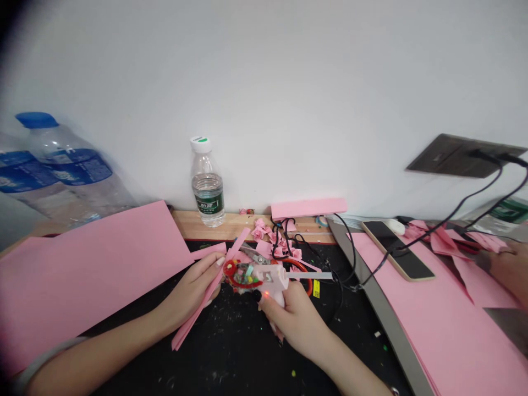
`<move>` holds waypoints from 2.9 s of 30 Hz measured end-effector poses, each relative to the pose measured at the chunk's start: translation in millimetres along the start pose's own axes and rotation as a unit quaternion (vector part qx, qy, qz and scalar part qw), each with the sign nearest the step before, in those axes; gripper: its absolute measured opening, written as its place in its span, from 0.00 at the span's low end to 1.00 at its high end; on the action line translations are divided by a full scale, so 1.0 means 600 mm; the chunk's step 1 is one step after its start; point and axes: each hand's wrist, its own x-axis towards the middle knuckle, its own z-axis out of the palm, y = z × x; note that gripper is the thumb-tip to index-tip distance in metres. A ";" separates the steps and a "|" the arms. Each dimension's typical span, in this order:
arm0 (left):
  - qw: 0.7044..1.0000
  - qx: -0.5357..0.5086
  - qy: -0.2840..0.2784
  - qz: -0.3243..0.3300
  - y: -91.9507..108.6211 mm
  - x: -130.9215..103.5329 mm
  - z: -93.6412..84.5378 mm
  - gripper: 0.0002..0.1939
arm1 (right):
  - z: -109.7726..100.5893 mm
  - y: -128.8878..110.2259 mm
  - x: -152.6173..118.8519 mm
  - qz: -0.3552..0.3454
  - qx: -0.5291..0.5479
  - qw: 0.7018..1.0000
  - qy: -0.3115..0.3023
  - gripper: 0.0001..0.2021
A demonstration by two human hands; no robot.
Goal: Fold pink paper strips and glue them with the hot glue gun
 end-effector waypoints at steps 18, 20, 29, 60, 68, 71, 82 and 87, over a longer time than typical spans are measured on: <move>1.000 0.001 0.011 0.015 -0.001 -0.003 0.002 0.16 | 0.007 0.007 -0.007 -0.028 -0.008 1.000 -0.009 0.13; 1.000 -0.007 0.009 0.017 0.000 -0.003 0.002 0.16 | 0.008 0.006 -0.009 -0.028 -0.016 0.999 -0.008 0.12; 1.000 -0.026 0.012 0.012 -0.004 0.001 0.003 0.15 | 0.012 -0.002 -0.010 -0.021 -0.003 1.000 -0.016 0.09; 0.997 -0.011 0.065 0.036 0.005 0.003 -0.007 0.15 | 0.018 -0.001 -0.017 -0.033 0.007 0.998 -0.050 0.09; 0.997 -0.030 0.062 0.032 0.010 0.004 -0.004 0.15 | 0.016 -0.002 -0.020 -0.036 0.013 0.997 -0.072 0.10; 0.997 -0.034 0.065 0.030 0.010 0.003 -0.005 0.16 | 0.017 -0.004 -0.022 -0.035 0.016 0.997 -0.071 0.10; 0.996 -0.049 0.074 0.023 0.006 0.004 -0.006 0.17 | 0.019 -0.005 -0.026 -0.044 0.018 0.997 -0.068 0.10; 0.995 -0.065 0.076 0.022 0.003 0.005 -0.004 0.17 | 0.017 -0.013 -0.026 -0.049 0.010 0.996 -0.077 0.09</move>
